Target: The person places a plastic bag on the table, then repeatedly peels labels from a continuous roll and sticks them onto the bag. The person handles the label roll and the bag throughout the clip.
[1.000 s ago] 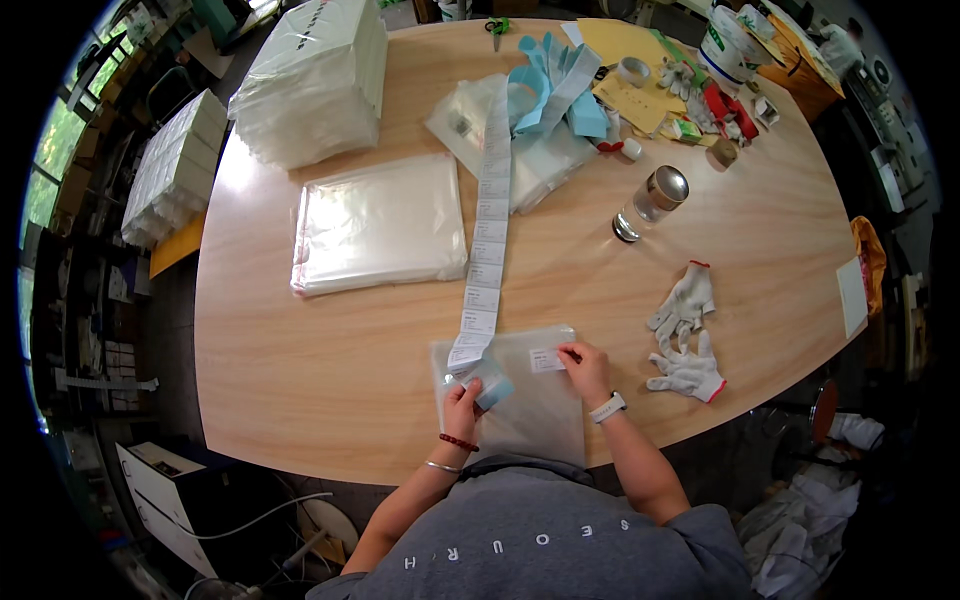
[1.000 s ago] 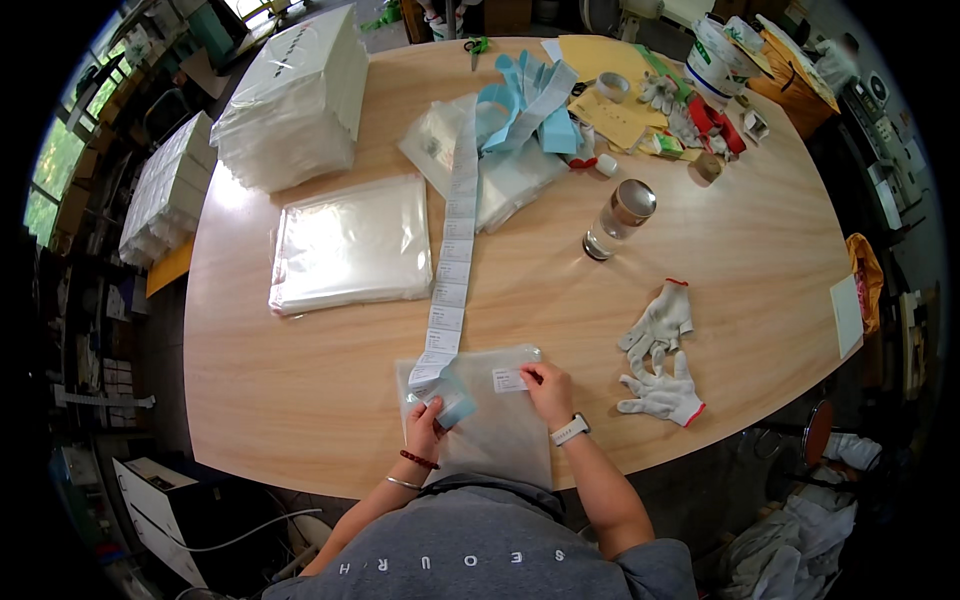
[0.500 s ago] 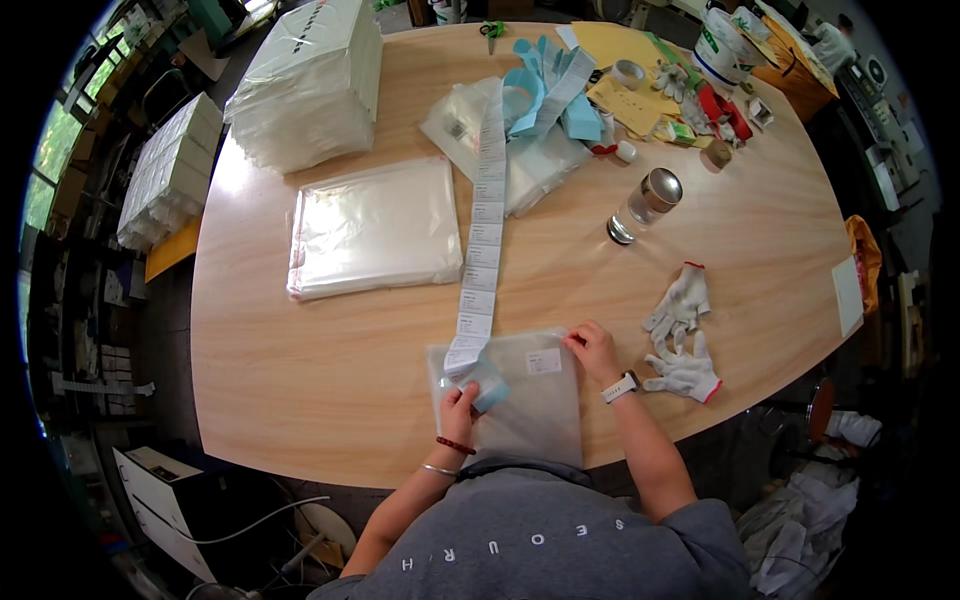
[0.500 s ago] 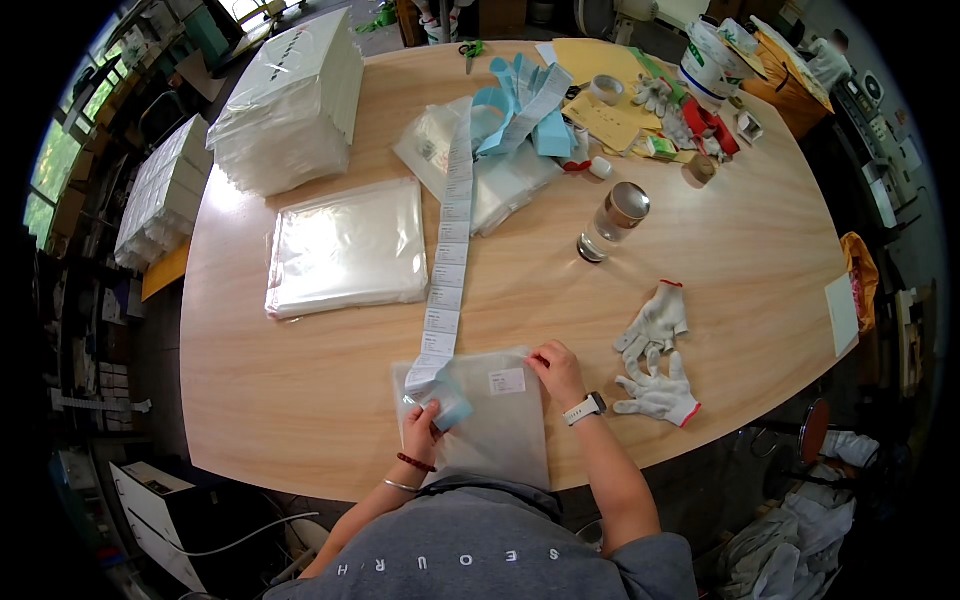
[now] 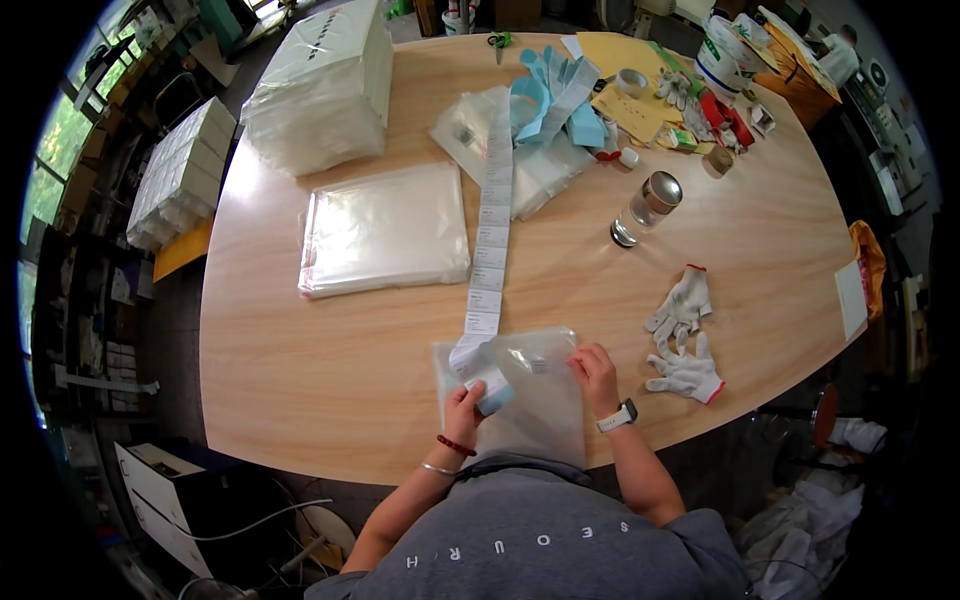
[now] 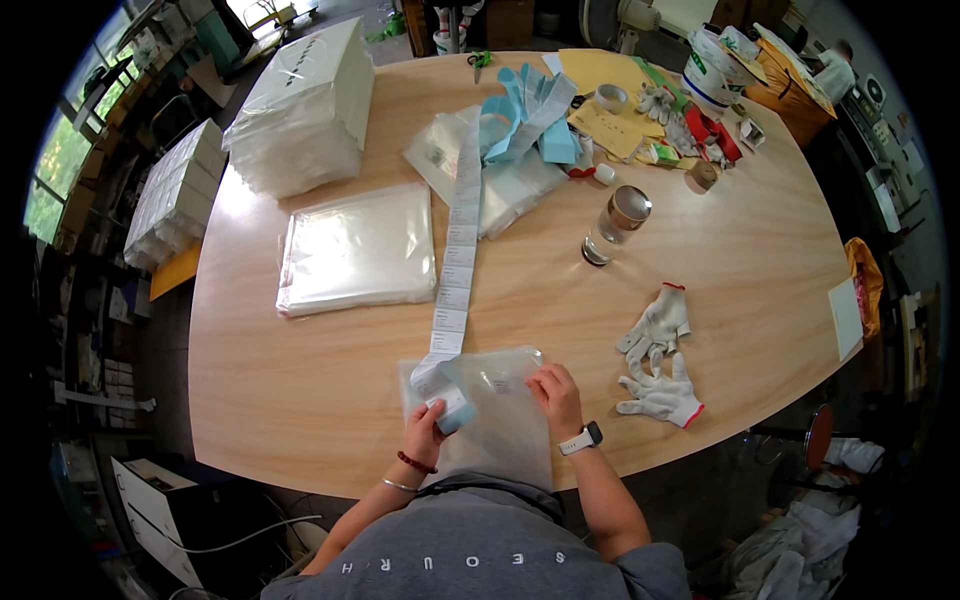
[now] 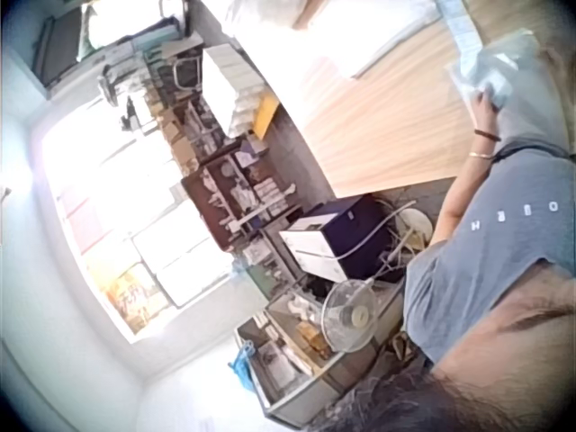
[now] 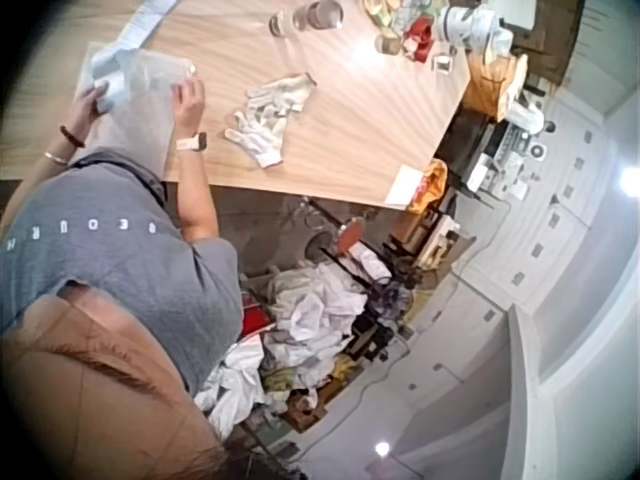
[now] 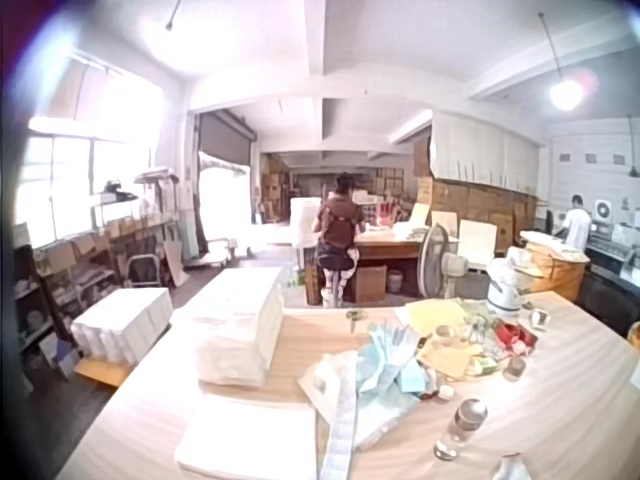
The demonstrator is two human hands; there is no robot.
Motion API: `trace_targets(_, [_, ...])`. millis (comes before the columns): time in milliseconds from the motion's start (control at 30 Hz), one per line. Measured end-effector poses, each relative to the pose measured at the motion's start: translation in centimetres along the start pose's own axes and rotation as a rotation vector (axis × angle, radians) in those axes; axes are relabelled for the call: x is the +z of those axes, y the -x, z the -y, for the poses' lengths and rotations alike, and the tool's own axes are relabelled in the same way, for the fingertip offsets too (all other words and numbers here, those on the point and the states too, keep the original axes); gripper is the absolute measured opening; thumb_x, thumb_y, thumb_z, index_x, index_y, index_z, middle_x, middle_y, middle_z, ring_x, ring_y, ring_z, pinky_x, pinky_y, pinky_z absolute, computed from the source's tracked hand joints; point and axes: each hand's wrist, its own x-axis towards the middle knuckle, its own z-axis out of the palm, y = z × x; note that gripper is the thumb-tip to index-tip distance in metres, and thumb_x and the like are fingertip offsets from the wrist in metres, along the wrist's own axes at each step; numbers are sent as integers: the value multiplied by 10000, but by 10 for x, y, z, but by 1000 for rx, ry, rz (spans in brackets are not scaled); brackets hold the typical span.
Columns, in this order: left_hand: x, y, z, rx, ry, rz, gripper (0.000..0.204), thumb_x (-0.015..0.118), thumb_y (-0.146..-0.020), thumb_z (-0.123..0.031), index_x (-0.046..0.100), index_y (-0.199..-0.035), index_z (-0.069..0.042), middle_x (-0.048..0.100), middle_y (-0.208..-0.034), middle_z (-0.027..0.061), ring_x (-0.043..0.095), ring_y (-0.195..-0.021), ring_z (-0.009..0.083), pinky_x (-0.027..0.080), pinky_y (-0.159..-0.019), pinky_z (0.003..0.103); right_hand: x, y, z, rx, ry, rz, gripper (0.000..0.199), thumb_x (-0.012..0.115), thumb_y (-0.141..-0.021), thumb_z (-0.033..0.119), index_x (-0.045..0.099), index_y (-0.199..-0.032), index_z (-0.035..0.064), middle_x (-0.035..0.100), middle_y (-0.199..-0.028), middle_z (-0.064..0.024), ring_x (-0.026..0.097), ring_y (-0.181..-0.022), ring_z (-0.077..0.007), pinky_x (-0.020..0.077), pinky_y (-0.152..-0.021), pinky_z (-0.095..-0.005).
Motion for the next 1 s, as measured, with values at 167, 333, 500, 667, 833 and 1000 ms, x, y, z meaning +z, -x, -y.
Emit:
trace_targets(167, [16,8,-10,2,103,137,238,535,-836,-178,518,-1031,-43,575,-976,52,569,-874,160,484,-739,323,8,12,12,13,-112,88,62,587,-752,92,568,-754,33,568,-764,-94,544,-734,-259,449,-628,-322])
trace_targets(333, [23,-1,-5,-82,188,211,224,527,-842,-182,525,-1028,-57,580,-984,49,567,-888,161,468,-779,332,20,41,21,-157,-256,601,127,578,-774,144,564,-772,17,585,-772,-106,560,-729,-262,456,-630,-321])
trace_targets(500, [-2,-24,27,-124,-68,136,191,545,-836,-193,554,-988,-77,595,-941,28,571,-858,140,467,-740,291,33,35,24,406,-440,262,106,570,-786,119,552,-831,25,590,-761,-123,575,-668,-217,456,-594,-297])
trace_targets(667, [7,-17,18,-69,-184,180,178,551,-833,-234,580,-932,-88,604,-879,4,566,-789,87,452,-662,233,37,16,34,184,-364,303,185,573,-773,111,545,-944,45,578,-745,-122,563,-663,-239,446,-586,-318])
trace_targets(833, [-3,-28,24,-144,-164,104,193,551,-830,-279,599,-891,-102,607,-803,-4,560,-688,81,445,-600,217,25,11,27,-102,-57,420,211,606,-720,110,594,-930,88,593,-779,-86,558,-716,-237,436,-654,-333])
trace_targets(1000, [4,-25,26,-129,-102,30,195,544,-836,-266,596,-884,-85,608,-799,14,564,-683,97,454,-600,230,25,23,22,-303,-38,308,184,628,-670,89,628,-854,106,594,-847,-68,557,-783,-226,409,-762,-363])
